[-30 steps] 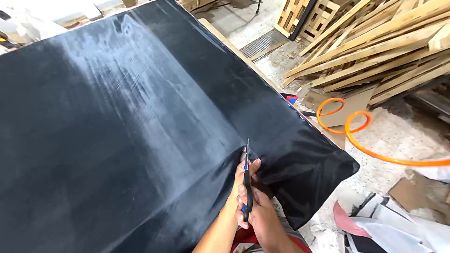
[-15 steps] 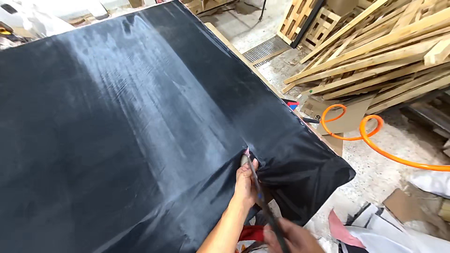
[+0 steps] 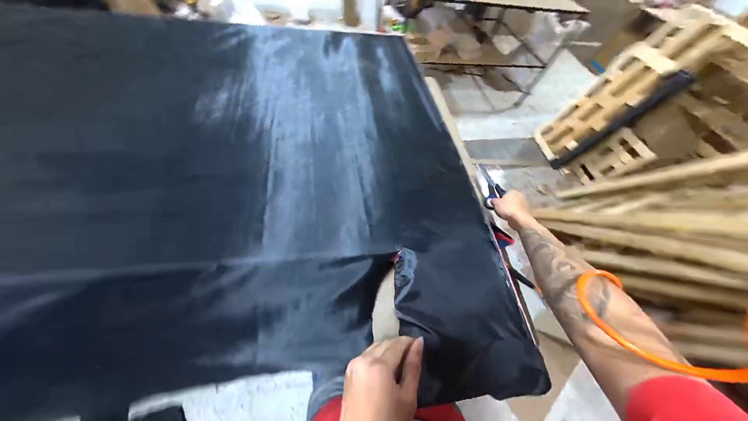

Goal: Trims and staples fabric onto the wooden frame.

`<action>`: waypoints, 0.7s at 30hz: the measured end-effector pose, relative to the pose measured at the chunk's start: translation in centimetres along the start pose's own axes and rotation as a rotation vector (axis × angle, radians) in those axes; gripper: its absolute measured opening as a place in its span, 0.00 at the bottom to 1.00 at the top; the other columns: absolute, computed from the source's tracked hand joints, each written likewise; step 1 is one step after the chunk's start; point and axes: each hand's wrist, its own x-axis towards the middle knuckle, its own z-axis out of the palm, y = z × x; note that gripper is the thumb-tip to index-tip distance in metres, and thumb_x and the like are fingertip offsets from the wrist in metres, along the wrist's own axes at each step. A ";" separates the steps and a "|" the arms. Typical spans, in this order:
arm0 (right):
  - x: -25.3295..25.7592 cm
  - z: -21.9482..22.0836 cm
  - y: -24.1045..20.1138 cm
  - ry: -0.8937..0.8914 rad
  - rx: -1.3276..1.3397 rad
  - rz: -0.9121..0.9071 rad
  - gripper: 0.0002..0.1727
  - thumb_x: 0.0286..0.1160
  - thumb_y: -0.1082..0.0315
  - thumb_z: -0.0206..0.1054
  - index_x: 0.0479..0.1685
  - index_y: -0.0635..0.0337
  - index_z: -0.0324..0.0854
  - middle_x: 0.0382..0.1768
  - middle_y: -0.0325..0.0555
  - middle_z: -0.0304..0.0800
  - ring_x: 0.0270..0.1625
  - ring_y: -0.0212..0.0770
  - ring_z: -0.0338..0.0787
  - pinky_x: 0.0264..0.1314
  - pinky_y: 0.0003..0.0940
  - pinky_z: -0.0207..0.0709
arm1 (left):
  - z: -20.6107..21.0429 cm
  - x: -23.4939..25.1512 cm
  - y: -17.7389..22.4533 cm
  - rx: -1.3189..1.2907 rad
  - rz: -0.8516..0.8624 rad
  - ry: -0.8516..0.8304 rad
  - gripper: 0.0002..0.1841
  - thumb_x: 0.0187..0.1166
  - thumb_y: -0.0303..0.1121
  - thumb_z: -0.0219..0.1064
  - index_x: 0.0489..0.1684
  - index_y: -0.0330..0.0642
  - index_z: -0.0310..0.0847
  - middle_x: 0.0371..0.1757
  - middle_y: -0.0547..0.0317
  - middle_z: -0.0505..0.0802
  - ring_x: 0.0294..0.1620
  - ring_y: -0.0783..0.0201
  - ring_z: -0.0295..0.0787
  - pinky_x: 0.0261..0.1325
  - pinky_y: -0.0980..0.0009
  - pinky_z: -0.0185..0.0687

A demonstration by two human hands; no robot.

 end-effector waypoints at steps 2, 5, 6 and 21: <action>2.0 1.9 0.6 -0.087 -0.046 -0.098 0.26 0.72 0.53 0.73 0.35 0.76 0.84 0.43 0.76 0.87 0.50 0.74 0.87 0.51 0.77 0.76 | 2.4 -2.7 2.3 0.112 -0.201 -0.007 0.22 0.86 0.55 0.61 0.52 0.48 0.95 0.43 0.63 0.98 0.42 0.66 0.97 0.47 0.57 0.95; 2.9 1.6 -0.2 -0.098 0.037 -0.219 0.32 0.76 0.47 0.69 0.47 0.78 0.83 0.49 0.80 0.85 0.54 0.77 0.86 0.56 0.80 0.73 | 8.7 -5.5 4.4 0.159 -0.545 0.032 0.36 0.81 0.68 0.57 0.63 0.42 0.88 0.44 0.55 0.97 0.42 0.56 0.97 0.45 0.48 0.94; 2.1 0.4 -0.6 -0.041 0.103 -0.295 0.31 0.79 0.48 0.66 0.53 0.77 0.83 0.52 0.81 0.85 0.57 0.77 0.85 0.59 0.80 0.72 | 10.7 -6.3 4.6 0.178 -0.600 0.114 0.38 0.79 0.68 0.60 0.66 0.40 0.87 0.44 0.53 0.98 0.41 0.55 0.98 0.44 0.48 0.94; -14.6 2.6 -14.0 -0.574 -0.188 -2.150 0.10 0.74 0.48 0.72 0.38 0.39 0.95 0.68 0.42 0.85 0.82 0.59 0.69 0.75 0.73 0.59 | 13.8 -8.1 9.5 -0.409 -0.915 0.570 0.25 0.89 0.52 0.59 0.29 0.41 0.87 0.21 0.53 0.85 0.23 0.56 0.82 0.29 0.51 0.80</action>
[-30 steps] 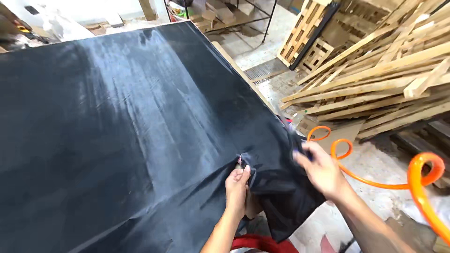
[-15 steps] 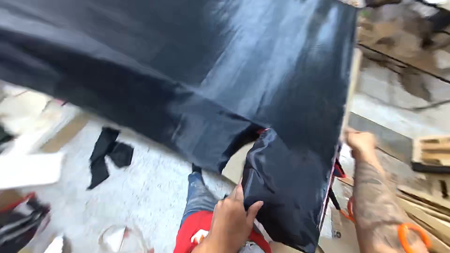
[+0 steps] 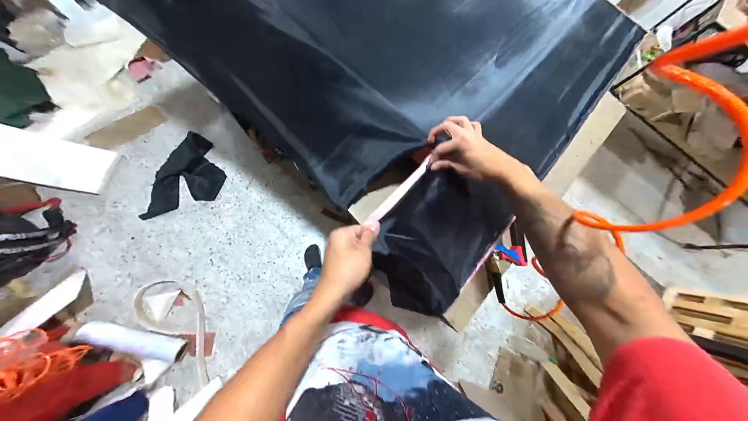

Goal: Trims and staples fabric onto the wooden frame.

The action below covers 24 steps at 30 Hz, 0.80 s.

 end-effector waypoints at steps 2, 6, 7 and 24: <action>0.4 0.4 -0.1 0.031 -0.024 0.049 0.11 0.78 0.48 0.70 0.44 0.38 0.94 0.69 0.43 0.84 0.82 0.58 0.68 0.77 0.72 0.58 | 0.0 1.3 -1.7 0.066 0.005 0.013 0.25 0.89 0.52 0.59 0.27 0.42 0.87 0.21 0.53 0.87 0.24 0.56 0.84 0.31 0.49 0.81; -3.6 -2.2 -3.7 0.234 -0.073 0.410 0.25 0.79 0.50 0.71 0.73 0.46 0.83 0.71 0.53 0.82 0.76 0.58 0.79 0.76 0.67 0.71 | -0.5 2.1 -2.5 0.202 0.064 0.037 0.26 0.89 0.52 0.59 0.21 0.45 0.84 0.17 0.57 0.83 0.21 0.57 0.80 0.27 0.50 0.77; -6.3 -3.1 -4.8 0.273 -0.091 0.577 0.25 0.82 0.50 0.68 0.72 0.50 0.83 0.67 0.54 0.86 0.71 0.57 0.84 0.73 0.65 0.76 | -0.6 2.2 -2.5 0.215 0.076 0.038 0.26 0.89 0.52 0.59 0.20 0.46 0.84 0.16 0.58 0.82 0.20 0.58 0.80 0.26 0.51 0.77; -24.4 5.6 -0.5 0.082 0.209 1.479 0.45 0.56 0.65 0.79 0.81 0.56 0.64 0.45 0.70 0.88 0.45 0.70 0.90 0.46 0.75 0.80 | -2.6 7.1 4.6 0.777 0.065 -0.341 0.36 0.72 0.75 0.61 0.20 0.47 0.86 0.27 0.54 0.89 0.37 0.50 0.90 0.42 0.43 0.85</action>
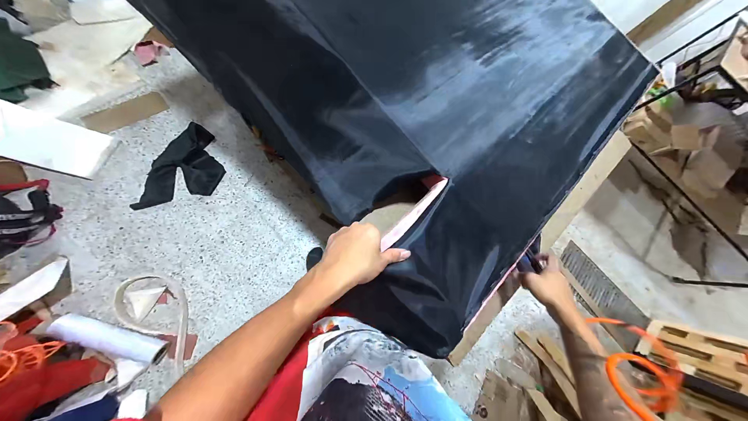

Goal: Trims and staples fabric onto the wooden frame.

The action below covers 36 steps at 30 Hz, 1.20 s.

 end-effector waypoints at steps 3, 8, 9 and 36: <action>-1.9 -6.2 1.7 -0.178 -0.100 0.056 0.32 0.59 0.61 0.75 0.71 0.48 0.82 0.44 0.61 0.91 0.39 0.60 0.90 0.41 0.67 0.81 | -0.1 0.6 -1.7 -0.108 0.104 -0.073 0.28 0.82 0.62 0.62 0.24 0.46 0.87 0.28 0.55 0.89 0.37 0.51 0.89 0.44 0.44 0.84; -9.6 -13.7 -3.2 -0.111 0.107 -0.050 0.18 0.66 0.57 0.74 0.49 0.60 0.87 0.32 0.48 0.92 0.29 0.46 0.90 0.32 0.51 0.86 | 2.4 1.2 -5.4 -0.657 0.062 -0.101 0.26 0.76 0.60 0.72 0.19 0.46 0.86 0.16 0.63 0.81 0.19 0.65 0.76 0.28 0.60 0.75; -10.5 -14.7 -5.5 -0.133 0.148 -0.114 0.17 0.67 0.58 0.72 0.48 0.61 0.87 0.34 0.48 0.94 0.33 0.46 0.93 0.36 0.50 0.89 | 3.1 1.3 -5.7 -0.736 0.044 -0.078 0.26 0.75 0.58 0.74 0.16 0.46 0.85 0.13 0.63 0.80 0.16 0.66 0.74 0.25 0.62 0.72; -8.0 -4.5 -21.0 -0.098 -0.164 -0.612 0.28 0.70 0.25 0.61 0.27 0.37 0.84 0.15 0.25 0.82 0.16 0.27 0.83 0.16 0.36 0.80 | 4.5 0.9 -6.8 -0.840 0.007 -0.040 0.24 0.75 0.57 0.72 0.11 0.52 0.83 0.11 0.69 0.80 0.14 0.71 0.74 0.20 0.67 0.69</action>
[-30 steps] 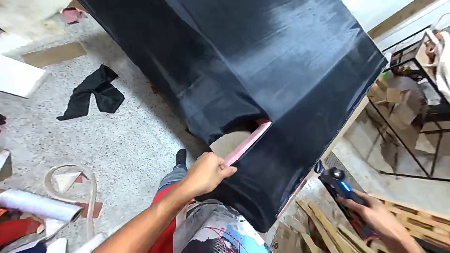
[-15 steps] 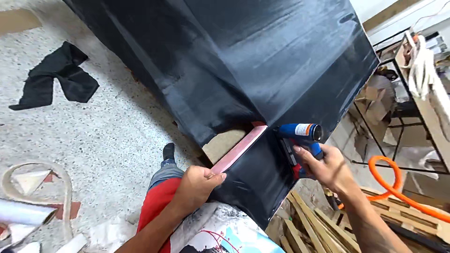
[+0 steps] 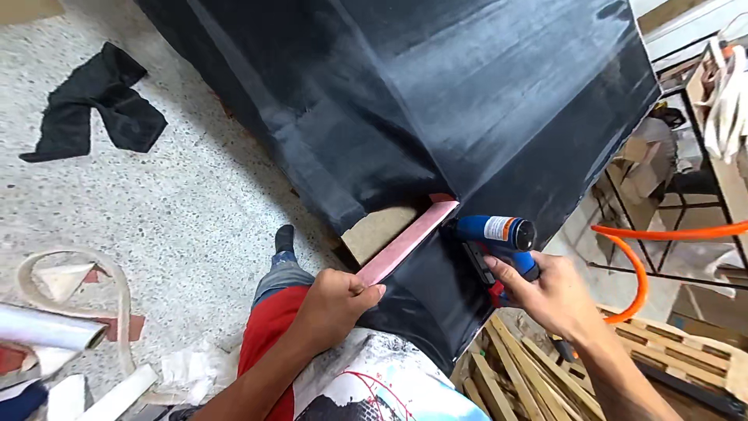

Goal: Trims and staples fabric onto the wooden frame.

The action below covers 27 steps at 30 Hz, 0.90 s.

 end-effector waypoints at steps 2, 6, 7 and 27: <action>-0.9 0.7 -0.4 -0.001 0.023 -0.022 0.27 0.71 0.26 0.62 0.27 0.36 0.84 0.15 0.24 0.82 0.15 0.26 0.82 0.16 0.34 0.78 | -0.2 0.0 0.2 0.038 -0.001 -0.003 0.25 0.75 0.57 0.72 0.10 0.52 0.82 0.11 0.69 0.79 0.14 0.72 0.73 0.20 0.67 0.69; -2.9 2.2 -2.4 -0.006 0.052 -0.040 0.25 0.72 0.27 0.63 0.27 0.35 0.85 0.16 0.21 0.82 0.17 0.23 0.82 0.17 0.32 0.79 | -0.5 0.2 0.3 0.035 -0.023 -0.037 0.25 0.74 0.56 0.74 0.09 0.50 0.81 0.11 0.67 0.80 0.14 0.70 0.74 0.20 0.66 0.69; -3.3 2.6 -2.9 -0.006 0.056 -0.059 0.25 0.73 0.28 0.63 0.27 0.36 0.85 0.16 0.21 0.81 0.17 0.22 0.81 0.17 0.30 0.76 | -0.6 0.3 0.3 0.018 -0.032 -0.053 0.26 0.74 0.56 0.74 0.08 0.49 0.81 0.10 0.66 0.79 0.13 0.69 0.73 0.20 0.66 0.68; -9.3 7.4 -8.5 -0.004 0.119 -0.081 0.20 0.77 0.34 0.64 0.32 0.37 0.87 0.20 0.19 0.83 0.23 0.16 0.81 0.21 0.25 0.75 | -1.9 1.4 -3.4 -0.150 0.169 -0.250 0.18 0.78 0.48 0.75 0.25 0.44 0.89 0.18 0.61 0.88 0.18 0.68 0.82 0.25 0.68 0.79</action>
